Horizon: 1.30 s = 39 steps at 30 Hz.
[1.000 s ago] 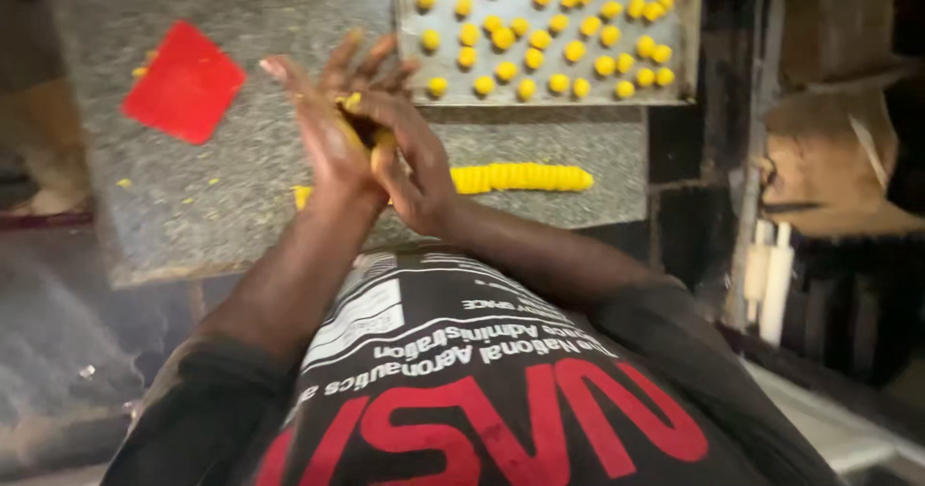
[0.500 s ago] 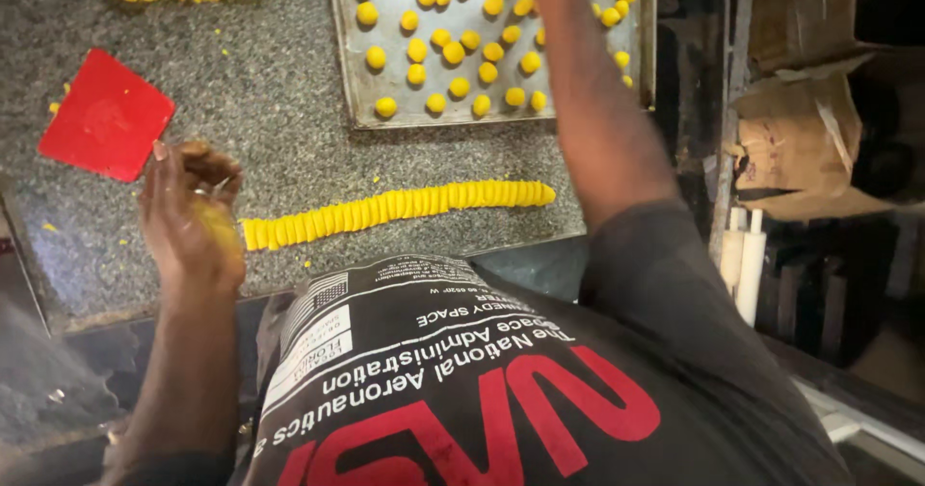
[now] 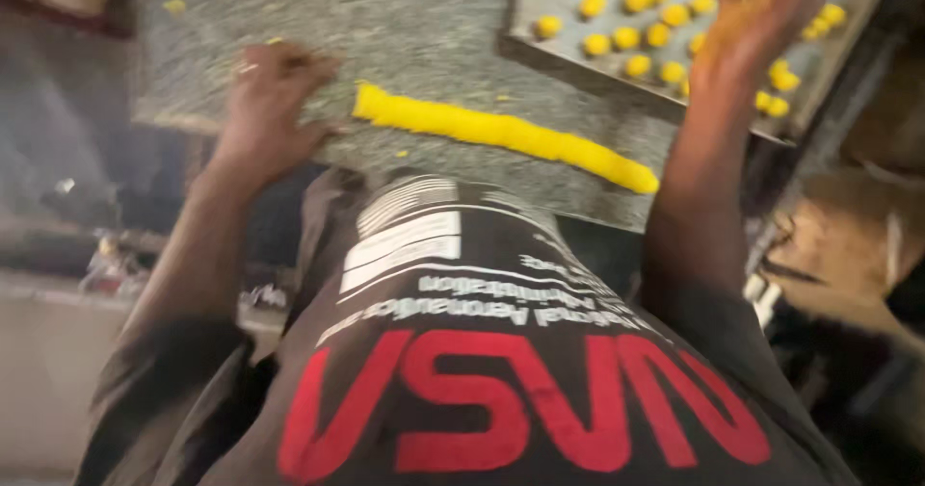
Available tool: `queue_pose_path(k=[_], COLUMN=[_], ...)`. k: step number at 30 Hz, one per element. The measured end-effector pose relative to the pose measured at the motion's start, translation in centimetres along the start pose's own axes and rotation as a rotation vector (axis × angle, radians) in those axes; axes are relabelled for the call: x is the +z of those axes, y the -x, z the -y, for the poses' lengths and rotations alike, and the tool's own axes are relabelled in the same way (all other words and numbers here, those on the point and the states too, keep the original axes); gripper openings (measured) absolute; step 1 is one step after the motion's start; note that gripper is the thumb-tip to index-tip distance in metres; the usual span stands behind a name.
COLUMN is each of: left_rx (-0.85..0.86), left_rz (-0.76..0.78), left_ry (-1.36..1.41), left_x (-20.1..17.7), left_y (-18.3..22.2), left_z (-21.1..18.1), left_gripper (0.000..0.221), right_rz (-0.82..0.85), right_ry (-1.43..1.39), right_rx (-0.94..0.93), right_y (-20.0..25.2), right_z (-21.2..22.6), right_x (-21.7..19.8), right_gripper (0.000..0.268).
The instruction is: The person shapes small pieces of yellow dough into balls by hand and places them onto a metal baking tray.
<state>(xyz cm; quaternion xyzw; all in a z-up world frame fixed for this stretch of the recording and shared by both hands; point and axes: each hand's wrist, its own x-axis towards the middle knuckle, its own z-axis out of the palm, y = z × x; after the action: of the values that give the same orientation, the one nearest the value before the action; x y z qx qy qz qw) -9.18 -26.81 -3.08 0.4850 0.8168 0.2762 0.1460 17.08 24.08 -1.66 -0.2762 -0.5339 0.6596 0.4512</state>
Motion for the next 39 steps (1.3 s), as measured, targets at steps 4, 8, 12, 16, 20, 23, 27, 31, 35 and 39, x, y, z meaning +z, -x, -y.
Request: queue_pose_path(k=[4, 8, 12, 16, 20, 23, 27, 31, 35, 39], left_rx=[0.109, 0.238, 0.068, -0.167, -0.120, -0.433, 0.269, 0.116, 0.107, 0.149], left_rz=[0.059, 0.060, 0.100, 0.193, 0.296, 0.343, 0.362, 0.355, 0.424, 0.357], left_ry=[-0.092, -0.128, 0.239, 1.237, 2.028, 2.124, 2.075, 2.142, 1.920, 2.146], left_x=[-0.5, 0.0, -0.1, -0.9, -0.7, 1.2, 1.5, -0.6, 0.9, -0.1], left_y=[-1.8, -2.7, -3.3, -3.8, -3.8, -5.4, -9.2, -8.8, -8.5, -10.4], left_z=[-0.8, -0.1, 1.4, 1.4, -2.0, -6.8, -8.5, -8.5, -11.6, -10.8], left_gripper=[0.066, 0.048, 0.034, 0.036, 0.056, 0.101, 0.111, 0.115, 0.109, 0.120], right_rz=[0.085, 0.090, 0.097, 0.220, 0.441, 0.731, 0.916, 0.876, 0.657, 0.888], right_ry=[-0.064, -0.036, -0.043, -0.003, 0.301, 0.409, 0.877, 1.296, 0.967, 0.968], right_rx=[0.084, 0.096, 0.075, 0.027, -0.184, -0.215, -0.680, -0.590, -0.685, -0.637], right_y=[9.3, 12.9, 14.7, 16.6, 18.7, 20.6, 23.4, 21.5, 20.6, 23.3], right_z=[-0.2, 0.0, 1.0, 1.6, 2.1, 2.4, 3.2, 3.7, 2.3, 4.5], right_x=[4.8, 7.6, 9.8, 13.8, 20.7, 27.2, 32.0, 31.0, 31.6, 29.6], right_gripper=[0.036, 0.028, 0.023, 0.019, 0.026, 0.066, 0.082, 0.076, 0.093, 0.091])
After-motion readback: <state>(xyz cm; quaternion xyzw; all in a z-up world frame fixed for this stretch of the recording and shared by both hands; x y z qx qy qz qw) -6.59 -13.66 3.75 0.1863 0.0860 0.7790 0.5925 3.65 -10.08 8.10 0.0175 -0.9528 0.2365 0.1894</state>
